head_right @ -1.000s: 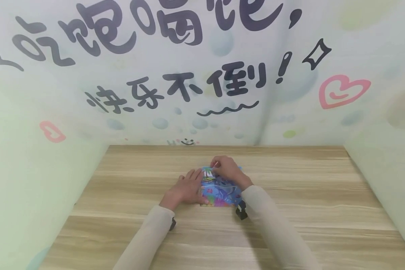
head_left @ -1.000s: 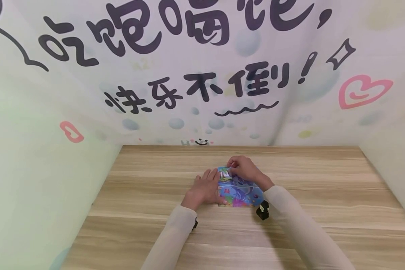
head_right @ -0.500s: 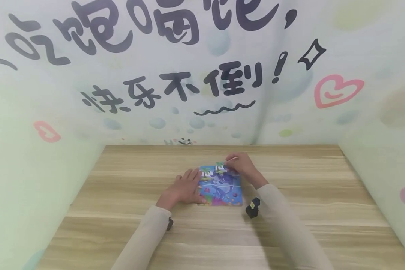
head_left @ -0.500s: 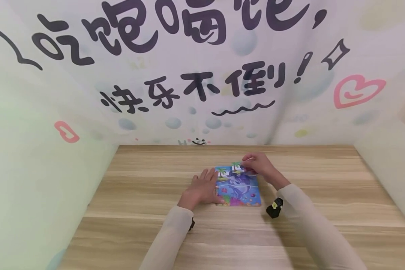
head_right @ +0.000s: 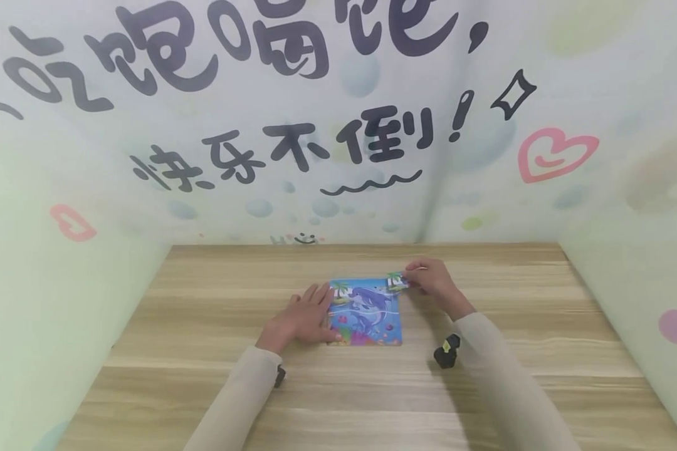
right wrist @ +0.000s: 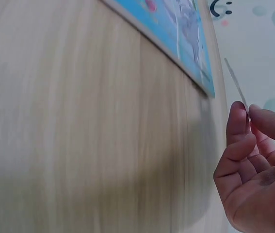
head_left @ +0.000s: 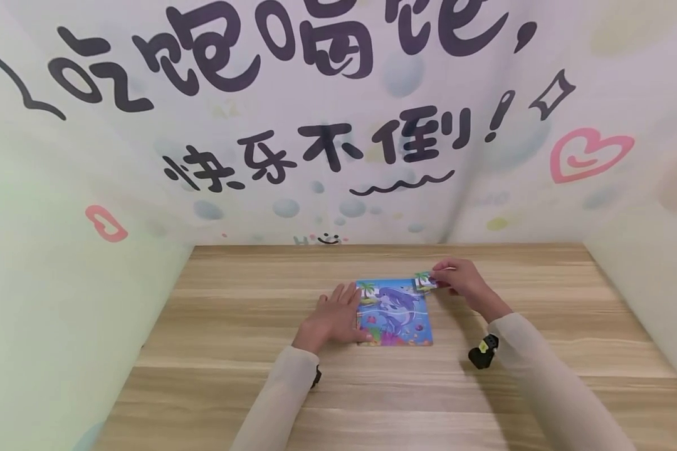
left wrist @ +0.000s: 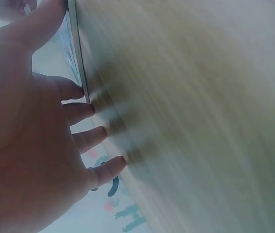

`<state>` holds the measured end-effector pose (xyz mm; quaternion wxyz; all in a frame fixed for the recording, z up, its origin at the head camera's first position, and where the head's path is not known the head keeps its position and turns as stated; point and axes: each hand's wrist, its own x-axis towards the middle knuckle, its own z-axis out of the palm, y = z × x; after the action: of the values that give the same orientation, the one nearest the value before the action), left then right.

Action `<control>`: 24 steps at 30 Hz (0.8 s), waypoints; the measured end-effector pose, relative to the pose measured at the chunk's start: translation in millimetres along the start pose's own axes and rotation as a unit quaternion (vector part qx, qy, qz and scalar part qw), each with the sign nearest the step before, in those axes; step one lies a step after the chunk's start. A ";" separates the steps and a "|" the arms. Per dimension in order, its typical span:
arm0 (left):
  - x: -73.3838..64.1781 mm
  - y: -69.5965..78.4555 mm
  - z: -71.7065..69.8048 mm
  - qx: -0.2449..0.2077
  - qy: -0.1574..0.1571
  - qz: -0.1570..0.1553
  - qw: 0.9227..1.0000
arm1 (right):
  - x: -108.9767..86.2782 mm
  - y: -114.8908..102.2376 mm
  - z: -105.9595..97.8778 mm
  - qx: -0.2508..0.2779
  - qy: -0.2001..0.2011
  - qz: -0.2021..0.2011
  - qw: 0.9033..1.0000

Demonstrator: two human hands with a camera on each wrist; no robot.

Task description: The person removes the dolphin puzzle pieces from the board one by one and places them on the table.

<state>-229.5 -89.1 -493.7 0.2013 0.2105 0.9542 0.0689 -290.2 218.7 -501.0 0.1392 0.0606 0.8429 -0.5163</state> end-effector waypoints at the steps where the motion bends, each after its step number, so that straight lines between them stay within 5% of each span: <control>1: 0.1 -0.2 0.3 0.000 0.000 0.000 1.000 | -0.6 1.5 -1.8 0.000 0.001 0.000 1.000; 24: 0.2 -2.1 1.2 -0.018 -0.004 0.006 1.000 | -4.7 20.3 -24.8 -0.032 0.027 0.014 0.999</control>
<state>-230.0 -90.8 -495.4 0.2083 0.2124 0.9508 0.0867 -285.0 250.2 -506.3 0.1256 0.0814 0.8614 -0.4853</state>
